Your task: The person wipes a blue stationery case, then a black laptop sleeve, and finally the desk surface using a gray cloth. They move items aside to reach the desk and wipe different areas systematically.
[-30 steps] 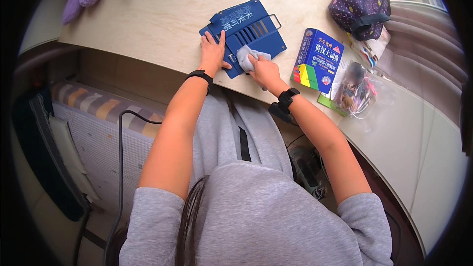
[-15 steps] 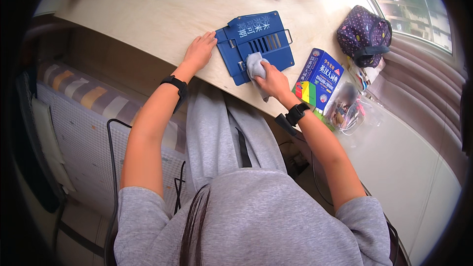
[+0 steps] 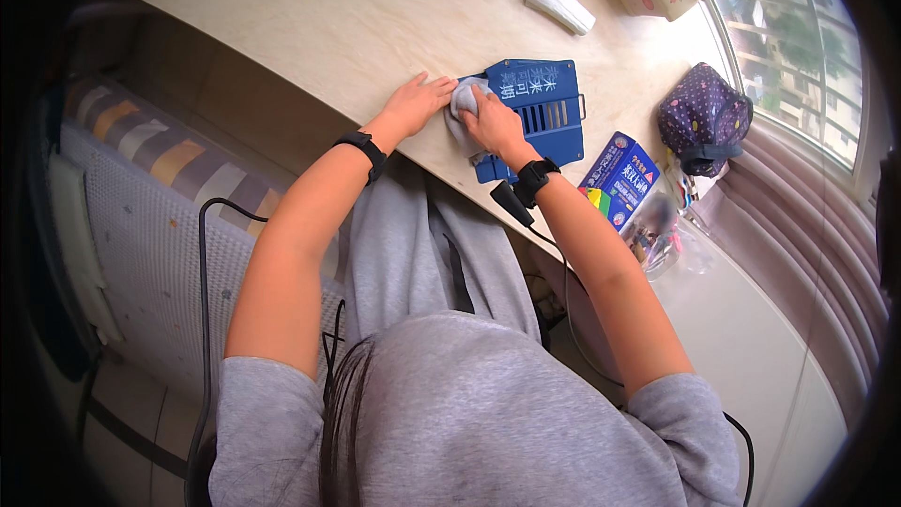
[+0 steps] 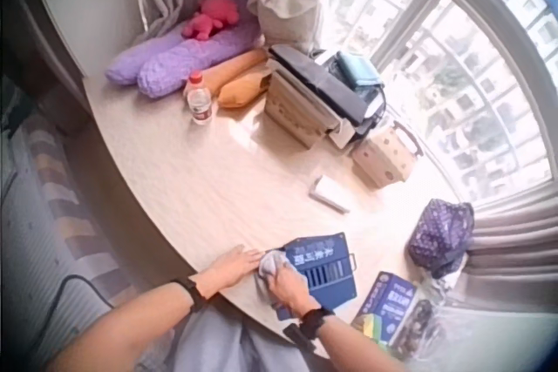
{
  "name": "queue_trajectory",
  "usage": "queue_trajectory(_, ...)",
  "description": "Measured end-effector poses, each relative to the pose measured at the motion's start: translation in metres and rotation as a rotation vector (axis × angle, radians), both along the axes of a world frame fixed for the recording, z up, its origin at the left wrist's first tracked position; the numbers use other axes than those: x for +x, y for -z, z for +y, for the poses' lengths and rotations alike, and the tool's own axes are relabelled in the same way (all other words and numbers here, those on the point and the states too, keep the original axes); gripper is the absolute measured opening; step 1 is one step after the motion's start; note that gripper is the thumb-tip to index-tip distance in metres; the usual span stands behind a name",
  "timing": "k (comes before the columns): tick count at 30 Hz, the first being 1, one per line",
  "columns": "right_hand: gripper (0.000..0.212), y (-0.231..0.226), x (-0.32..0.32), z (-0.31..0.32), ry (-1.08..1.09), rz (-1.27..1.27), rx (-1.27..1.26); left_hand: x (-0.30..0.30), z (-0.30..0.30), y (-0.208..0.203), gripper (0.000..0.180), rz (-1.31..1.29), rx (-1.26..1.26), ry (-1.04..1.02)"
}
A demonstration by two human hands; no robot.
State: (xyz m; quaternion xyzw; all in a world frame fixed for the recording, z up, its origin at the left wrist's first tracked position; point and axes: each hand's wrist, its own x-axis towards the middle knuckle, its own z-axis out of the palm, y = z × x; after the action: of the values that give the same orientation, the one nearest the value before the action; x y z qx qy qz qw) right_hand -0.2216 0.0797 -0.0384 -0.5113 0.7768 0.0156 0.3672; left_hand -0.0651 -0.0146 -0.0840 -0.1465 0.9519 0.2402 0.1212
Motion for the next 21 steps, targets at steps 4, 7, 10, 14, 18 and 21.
queue_trajectory(4, 0.059, 0.002, -0.003, -0.007, 0.098, -0.075, 0.031, 0.009, -0.009, 0.008, 0.058, 0.102, -0.002, 0.057)
queue_trajectory(7, 0.06, 0.007, 0.0, -0.007, 0.192, -0.13, 0.0, 0.017, -0.015, 0.015, 0.059, 0.188, 0.035, 0.089)
queue_trajectory(10, 0.063, 0.01, 0.002, -0.005, 0.23, -0.156, -0.027, 0.024, -0.016, 0.023, 0.061, 0.266, -0.025, 0.119)
queue_trajectory(14, 0.067, 0.002, 0.001, -0.01, 0.229, -0.129, 0.003, 0.025, -0.016, 0.029, 0.063, 0.32, -0.049, 0.119)
queue_trajectory(18, 0.072, -0.012, 0.001, -0.026, 0.194, -0.085, 0.18, 0.024, -0.019, 0.028, 0.065, 0.295, 0.002, 0.137)
queue_trajectory(21, 0.08, -0.014, 0.012, -0.03, 0.218, -0.087, 0.282, 0.023, -0.021, 0.025, 0.064, 0.268, -0.02, 0.161)
